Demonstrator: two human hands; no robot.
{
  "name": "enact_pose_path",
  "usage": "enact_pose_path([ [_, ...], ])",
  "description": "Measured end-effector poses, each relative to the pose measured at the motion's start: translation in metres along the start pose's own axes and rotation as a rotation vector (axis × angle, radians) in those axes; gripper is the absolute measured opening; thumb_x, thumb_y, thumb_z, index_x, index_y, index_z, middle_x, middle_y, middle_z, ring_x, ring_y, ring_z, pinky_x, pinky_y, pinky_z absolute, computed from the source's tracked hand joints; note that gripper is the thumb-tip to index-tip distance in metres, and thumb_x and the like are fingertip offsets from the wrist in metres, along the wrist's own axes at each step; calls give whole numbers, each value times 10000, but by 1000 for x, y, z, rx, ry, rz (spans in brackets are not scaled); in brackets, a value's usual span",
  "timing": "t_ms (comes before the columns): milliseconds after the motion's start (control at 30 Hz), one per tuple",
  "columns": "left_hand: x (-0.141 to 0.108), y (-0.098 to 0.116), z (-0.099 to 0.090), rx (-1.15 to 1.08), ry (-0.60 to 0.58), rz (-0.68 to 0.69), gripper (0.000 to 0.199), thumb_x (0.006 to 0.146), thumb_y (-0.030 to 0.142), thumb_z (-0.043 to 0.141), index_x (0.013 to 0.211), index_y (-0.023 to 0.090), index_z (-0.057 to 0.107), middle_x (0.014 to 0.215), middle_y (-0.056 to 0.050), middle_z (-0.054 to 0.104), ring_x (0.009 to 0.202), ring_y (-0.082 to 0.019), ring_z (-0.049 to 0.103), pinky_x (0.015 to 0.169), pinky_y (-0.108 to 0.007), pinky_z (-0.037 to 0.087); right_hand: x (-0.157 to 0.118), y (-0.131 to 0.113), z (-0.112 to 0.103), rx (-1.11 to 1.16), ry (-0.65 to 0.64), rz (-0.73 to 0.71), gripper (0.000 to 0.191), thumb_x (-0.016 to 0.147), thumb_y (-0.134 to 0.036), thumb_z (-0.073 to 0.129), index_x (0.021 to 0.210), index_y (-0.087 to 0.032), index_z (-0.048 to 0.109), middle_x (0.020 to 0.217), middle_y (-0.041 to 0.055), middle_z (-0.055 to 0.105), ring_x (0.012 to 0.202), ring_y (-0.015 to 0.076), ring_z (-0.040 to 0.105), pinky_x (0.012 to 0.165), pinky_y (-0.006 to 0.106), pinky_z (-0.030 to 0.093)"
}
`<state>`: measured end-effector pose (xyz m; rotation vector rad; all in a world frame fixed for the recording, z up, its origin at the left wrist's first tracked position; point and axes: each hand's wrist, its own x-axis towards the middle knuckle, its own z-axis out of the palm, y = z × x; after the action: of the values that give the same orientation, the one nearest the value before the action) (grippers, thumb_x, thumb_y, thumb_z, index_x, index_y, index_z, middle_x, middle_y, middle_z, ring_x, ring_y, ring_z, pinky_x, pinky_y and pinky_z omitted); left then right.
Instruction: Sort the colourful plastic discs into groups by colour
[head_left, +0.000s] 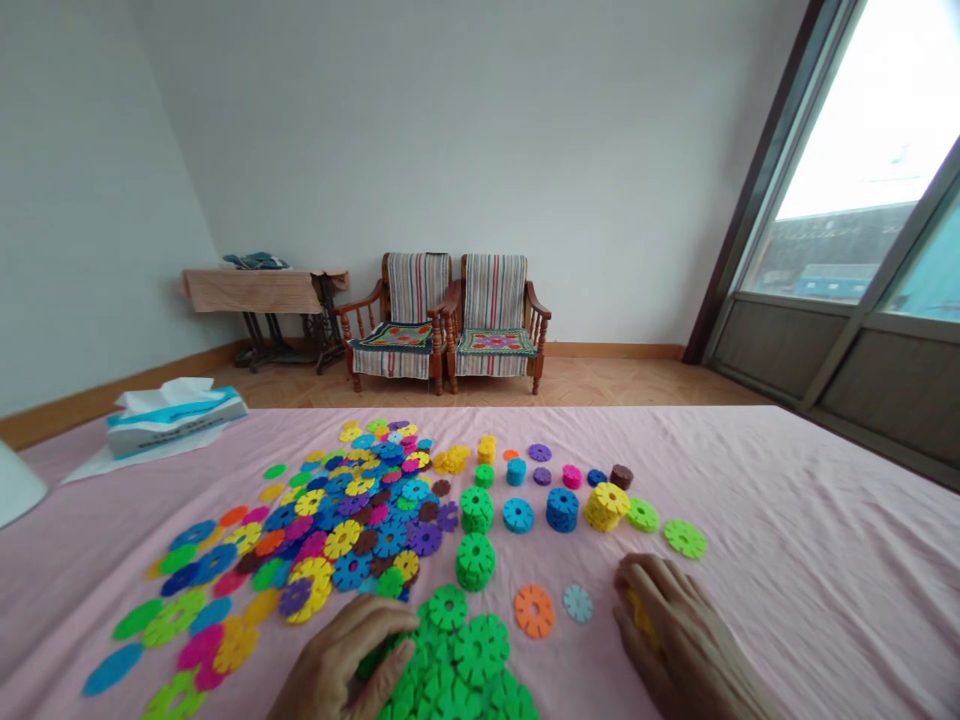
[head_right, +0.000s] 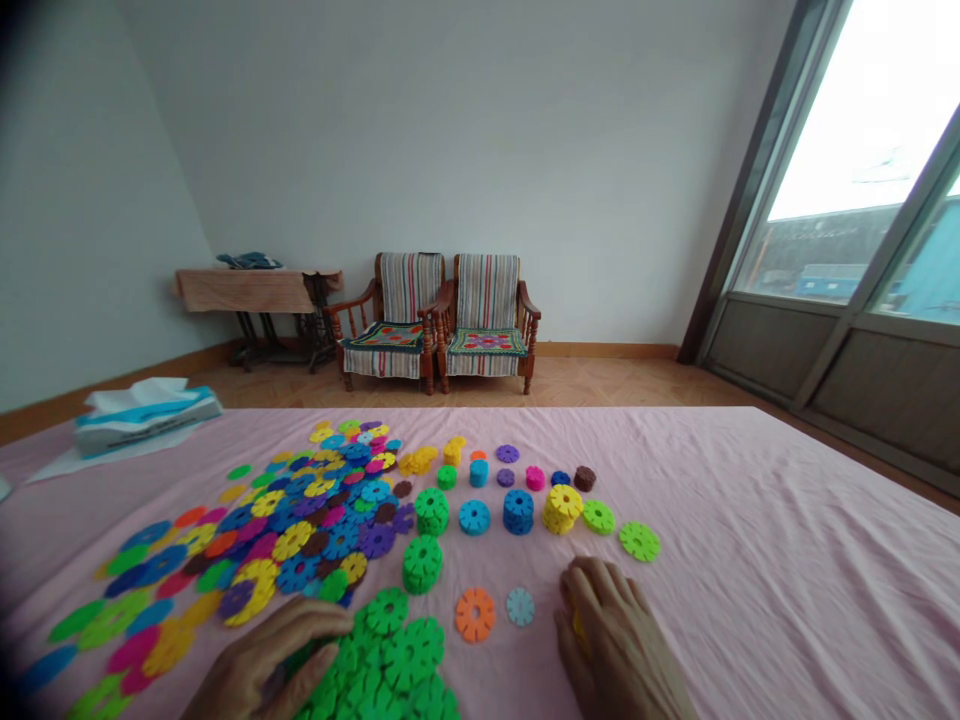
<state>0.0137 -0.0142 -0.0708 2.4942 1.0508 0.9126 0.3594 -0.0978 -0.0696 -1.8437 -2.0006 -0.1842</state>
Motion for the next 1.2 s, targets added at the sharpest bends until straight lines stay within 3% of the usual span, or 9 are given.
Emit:
enact_pose_path([
  [100, 1, 1, -1, 8, 25, -2, 136, 855, 315, 602, 974, 290, 664, 911, 8, 725, 867, -144, 684, 772, -171, 548, -1, 2, 1, 22, 21, 8, 137, 900, -315, 438, 917, -237, 549, 927, 75, 632, 813, 229, 613, 728, 404, 502],
  [233, 1, 1, -3, 5, 43, -15, 135, 859, 336, 590, 962, 299, 670, 923, 10, 728, 881, -153, 686, 791, -181, 546, 3, 10, -1, 44, 127, 12, 245, 855, -379, 524, 1057, -240, 531, 1069, 97, 612, 938, 260, 606, 794, 431, 493],
  [433, 0, -3, -3, 4, 39, -47, 154, 859, 353, 586, 977, 310, 674, 952, 6, 729, 907, -162, 683, 804, -190, 545, 37, 24, -21, 80, 246, 112, 271, 859, -349, 483, 1100, -232, 523, 1097, 83, 631, 977, 244, 627, 809, 392, 505],
  [600, 1, -3, -5, 3, 119, -93, 155, 865, 352, 575, 971, 294, 672, 945, -12, 727, 890, -169, 686, 783, -203, 553, 52, 17, -26, 112, 296, 184, 286, 890, -396, 415, 1099, -230, 518, 1104, 105, 640, 1000, 258, 639, 801, 400, 518],
  [800, 1, -5, -6, -8, 127, -110, 142, 883, 300, 540, 933, 264, 669, 922, -50, 719, 864, -174, 683, 767, -238, 558, 41, -5, -4, 139, 240, 32, 225, 891, -382, 444, 1055, -259, 537, 1062, 82, 660, 969, 251, 650, 793, 406, 532],
  [967, 3, -4, -7, 0, 90, -102, 175, 892, 237, 494, 913, 263, 666, 898, -58, 707, 857, -177, 676, 754, -255, 560, 36, -15, 5, 107, 299, -105, 166, 878, -358, 491, 1007, -275, 553, 939, 51, 698, 860, 233, 685, 704, 358, 563],
  [1200, 10, -11, -36, 188, -39, -158, 250, 864, 176, 473, 932, 279, 690, 1102, -70, 655, 1068, -226, 606, 918, -387, 515, 34, -4, 5, 68, 285, -116, 151, 877, -351, 496, 983, -270, 565, 948, 55, 710, 869, 232, 691, 697, 330, 568],
])
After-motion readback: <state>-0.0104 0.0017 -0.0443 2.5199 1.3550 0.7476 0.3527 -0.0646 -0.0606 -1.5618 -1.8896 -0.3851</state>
